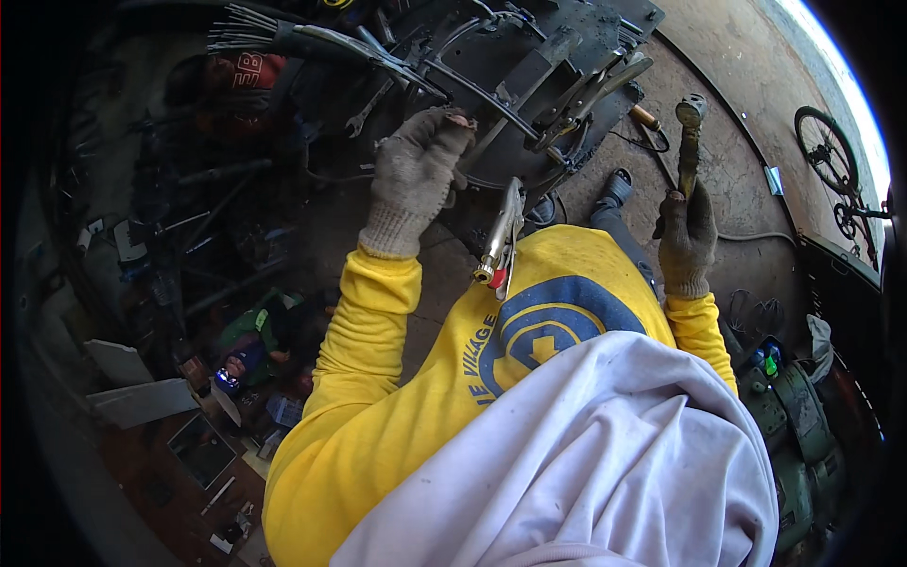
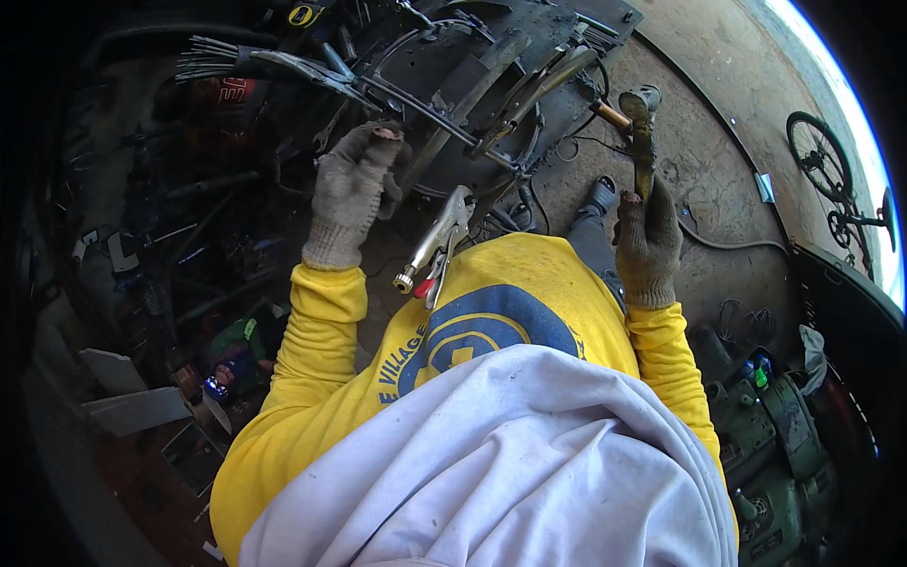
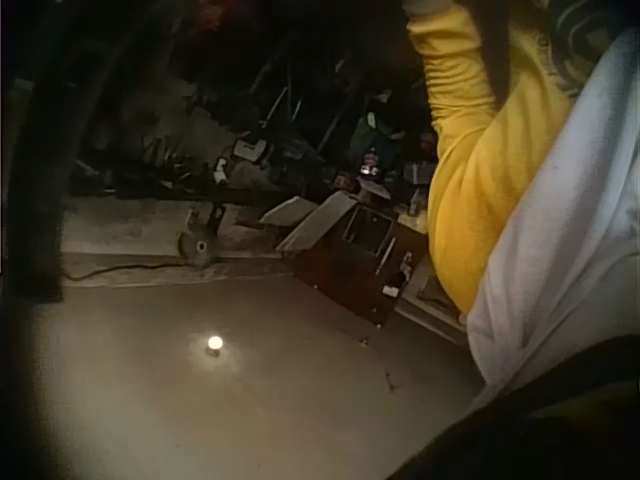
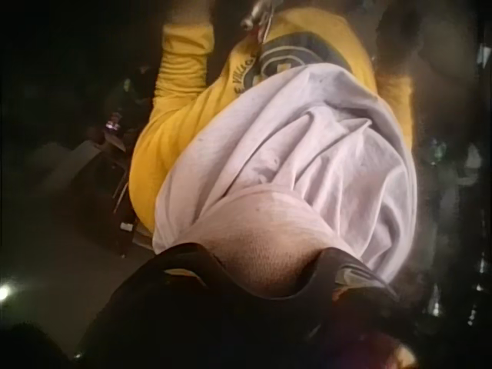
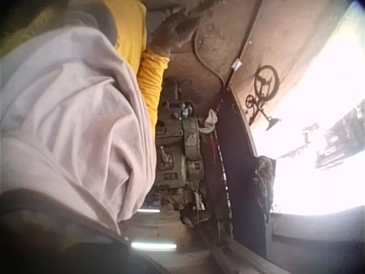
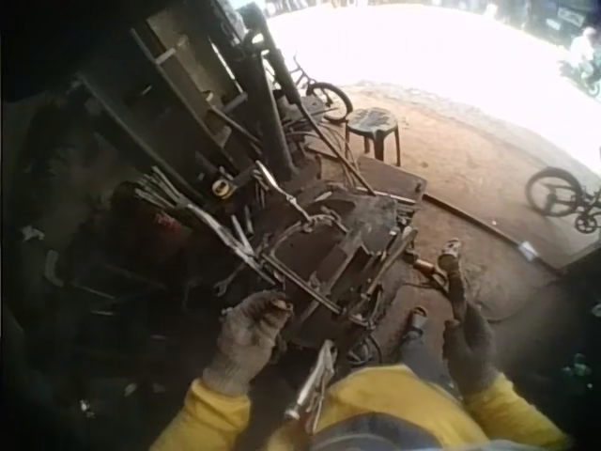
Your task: The person works on a metal frame, using a hammer and a rod to straighten and align components while a locking plier holds parts in place.
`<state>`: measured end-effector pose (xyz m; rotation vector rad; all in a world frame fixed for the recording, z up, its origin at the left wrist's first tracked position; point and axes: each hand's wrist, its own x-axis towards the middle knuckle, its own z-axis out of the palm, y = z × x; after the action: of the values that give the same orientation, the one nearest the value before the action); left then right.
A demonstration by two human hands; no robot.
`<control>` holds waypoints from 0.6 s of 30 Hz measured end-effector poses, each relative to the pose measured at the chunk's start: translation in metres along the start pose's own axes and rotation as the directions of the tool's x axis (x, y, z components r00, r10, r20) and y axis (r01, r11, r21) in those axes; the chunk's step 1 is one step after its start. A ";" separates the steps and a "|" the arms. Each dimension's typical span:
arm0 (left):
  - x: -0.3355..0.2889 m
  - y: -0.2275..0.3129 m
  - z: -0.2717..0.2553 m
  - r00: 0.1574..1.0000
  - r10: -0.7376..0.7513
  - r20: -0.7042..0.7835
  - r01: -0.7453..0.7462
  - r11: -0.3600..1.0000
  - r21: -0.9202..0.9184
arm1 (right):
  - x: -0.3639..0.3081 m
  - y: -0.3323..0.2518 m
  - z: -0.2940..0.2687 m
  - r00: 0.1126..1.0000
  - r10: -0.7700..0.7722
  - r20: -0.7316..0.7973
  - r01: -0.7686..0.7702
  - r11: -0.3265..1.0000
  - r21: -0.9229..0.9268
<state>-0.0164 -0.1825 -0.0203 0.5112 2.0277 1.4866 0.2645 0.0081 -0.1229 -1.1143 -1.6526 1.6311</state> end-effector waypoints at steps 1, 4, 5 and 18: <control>0.000 0.001 0.005 0.996 -0.093 -0.017 0.092 0.995 -0.026 | 0.001 -0.002 0.002 1.000 -0.015 0.000 0.015 1.000 0.016; 0.000 0.013 0.015 0.976 -0.213 -0.036 0.210 0.975 -0.068 | 0.008 -0.004 0.005 0.999 -0.032 0.040 0.032 0.999 0.008; 0.001 0.018 0.017 0.969 -0.242 -0.039 0.239 0.968 -0.076 | 0.008 -0.006 0.007 0.998 -0.037 0.042 0.037 0.999 0.003; -0.002 -0.001 0.018 0.974 -0.160 -0.161 0.147 0.985 -0.087 | -0.002 -0.008 0.012 0.999 -0.042 0.021 0.043 0.998 -0.035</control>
<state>-0.0029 -0.1710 -0.0250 0.1987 2.0771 1.5479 0.2543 0.0009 -0.1161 -1.0759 -1.7121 1.5971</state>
